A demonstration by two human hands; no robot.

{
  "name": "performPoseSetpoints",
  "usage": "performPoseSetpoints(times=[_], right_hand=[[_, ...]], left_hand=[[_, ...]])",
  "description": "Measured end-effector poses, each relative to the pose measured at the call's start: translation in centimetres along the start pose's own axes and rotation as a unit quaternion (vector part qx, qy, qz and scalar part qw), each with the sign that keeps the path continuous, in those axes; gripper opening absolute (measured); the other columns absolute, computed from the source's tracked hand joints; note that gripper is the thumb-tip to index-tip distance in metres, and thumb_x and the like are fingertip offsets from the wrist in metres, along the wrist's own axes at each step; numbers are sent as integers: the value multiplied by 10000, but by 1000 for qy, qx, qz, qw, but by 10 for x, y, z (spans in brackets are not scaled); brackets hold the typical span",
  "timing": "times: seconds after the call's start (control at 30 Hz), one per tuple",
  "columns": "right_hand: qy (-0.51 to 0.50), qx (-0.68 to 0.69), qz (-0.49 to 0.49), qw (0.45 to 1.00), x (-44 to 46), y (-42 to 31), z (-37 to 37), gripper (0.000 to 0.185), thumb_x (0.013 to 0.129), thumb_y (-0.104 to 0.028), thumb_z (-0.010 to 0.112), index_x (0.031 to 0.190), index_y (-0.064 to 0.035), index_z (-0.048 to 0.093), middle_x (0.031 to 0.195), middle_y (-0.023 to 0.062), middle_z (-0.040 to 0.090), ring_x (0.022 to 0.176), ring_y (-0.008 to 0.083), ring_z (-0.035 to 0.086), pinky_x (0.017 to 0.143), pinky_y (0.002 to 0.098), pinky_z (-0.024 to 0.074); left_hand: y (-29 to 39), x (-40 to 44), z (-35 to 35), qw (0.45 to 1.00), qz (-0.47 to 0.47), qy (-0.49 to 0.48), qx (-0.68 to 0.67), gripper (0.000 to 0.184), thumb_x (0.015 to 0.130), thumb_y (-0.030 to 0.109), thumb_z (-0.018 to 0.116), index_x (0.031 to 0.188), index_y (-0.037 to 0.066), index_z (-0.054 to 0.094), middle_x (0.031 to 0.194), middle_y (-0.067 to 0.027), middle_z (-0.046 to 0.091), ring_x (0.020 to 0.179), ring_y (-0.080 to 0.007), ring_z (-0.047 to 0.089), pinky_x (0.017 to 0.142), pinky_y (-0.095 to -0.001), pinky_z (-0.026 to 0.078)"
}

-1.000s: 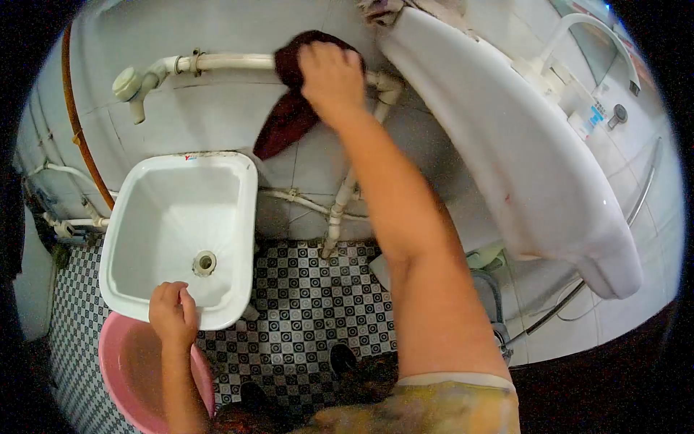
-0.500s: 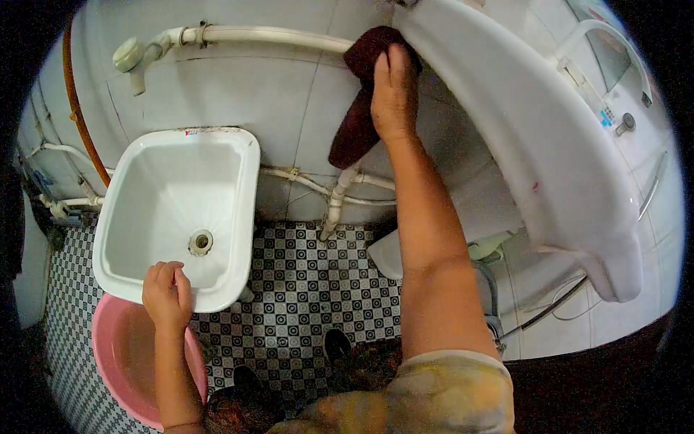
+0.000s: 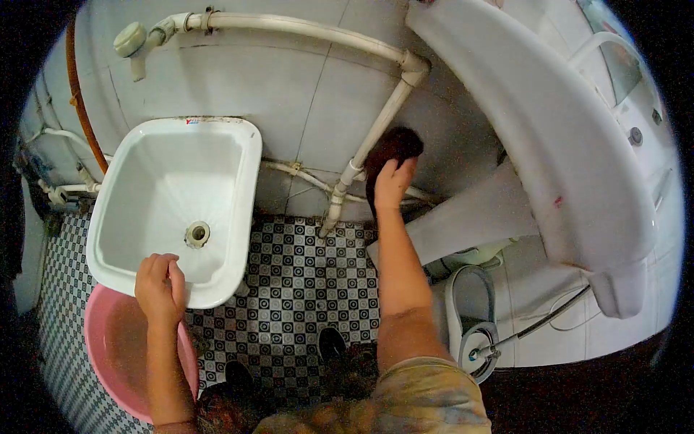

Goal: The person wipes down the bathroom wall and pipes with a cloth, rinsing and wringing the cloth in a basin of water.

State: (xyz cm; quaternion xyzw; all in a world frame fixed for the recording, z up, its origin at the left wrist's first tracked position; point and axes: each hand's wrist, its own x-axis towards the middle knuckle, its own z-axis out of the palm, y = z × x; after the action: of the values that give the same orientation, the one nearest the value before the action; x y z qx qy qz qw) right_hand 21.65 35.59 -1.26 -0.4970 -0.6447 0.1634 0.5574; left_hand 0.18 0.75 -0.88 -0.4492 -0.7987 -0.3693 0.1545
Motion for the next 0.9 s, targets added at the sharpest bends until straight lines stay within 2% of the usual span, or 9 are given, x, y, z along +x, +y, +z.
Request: performPoseSetpoints(times=[0.07,0.13,0.27,0.3,0.5,0.6,0.73,0.8,0.9], right_hand=[[-3,30,-27,999,22,-28,-16,494,826,-203,448,1212,94,361,1220,266,421,1109,369,416,971,368,287],[16,42,-94,995,50,-41,-16,604,800,-272,505,1224,116,317,1253,305,351,1157,413,362,986,414,272],[36,37,-175,983,81,-82,5,724,768,-302,579,1251,134,259,1302,315,272,1224,411,267,1030,411,206],[99,15,-203,974,84,-79,18,707,763,-302,587,1223,139,281,1236,319,345,1161,411,351,991,422,270],[163,26,-166,972,71,-51,54,566,733,-272,600,1097,96,371,1024,265,479,931,397,497,830,434,398],[137,46,-148,978,59,-34,59,539,732,-274,595,1067,88,377,1015,238,480,936,354,496,847,409,393],[135,64,-150,977,43,-19,65,527,715,-248,616,1072,61,381,978,225,490,901,366,512,808,429,409],[114,51,-98,987,33,-13,66,525,717,-242,616,1077,53,375,996,223,491,908,357,516,811,420,407],[102,30,-86,991,14,8,73,549,724,-234,616,1111,56,356,1012,230,486,920,369,510,823,419,401]], left_hand=[[1,-1,1,1000,-5,-5,-5,60,716,49,521,735,26,573,645,-86,520,608,-268,493,562,-361,389],[2,0,0,1000,-6,-3,2,60,719,52,520,732,26,573,640,-87,515,604,-266,491,560,-357,389],[1,-1,0,1000,-10,-19,13,101,751,55,493,769,15,584,649,-110,505,602,-264,497,555,-344,399],[2,-2,0,1000,-8,-19,11,102,753,54,491,773,16,584,654,-111,506,604,-264,496,559,-343,399],[6,-1,-4,998,-35,-45,11,104,752,42,486,781,16,582,680,-116,517,615,-269,497,576,-337,403],[4,0,1,999,-25,-22,5,87,728,35,500,763,24,579,657,-97,505,595,-256,481,558,-335,391],[4,0,1,1000,-8,-5,5,73,706,32,513,744,29,575,632,-80,494,580,-245,470,542,-337,377],[4,0,1,1000,-1,0,0,72,706,31,513,745,26,574,635,-82,496,586,-248,472,546,-339,378],[2,-1,1,1000,5,0,2,72,707,30,515,750,23,571,641,-86,500,594,-254,476,554,-343,379]])
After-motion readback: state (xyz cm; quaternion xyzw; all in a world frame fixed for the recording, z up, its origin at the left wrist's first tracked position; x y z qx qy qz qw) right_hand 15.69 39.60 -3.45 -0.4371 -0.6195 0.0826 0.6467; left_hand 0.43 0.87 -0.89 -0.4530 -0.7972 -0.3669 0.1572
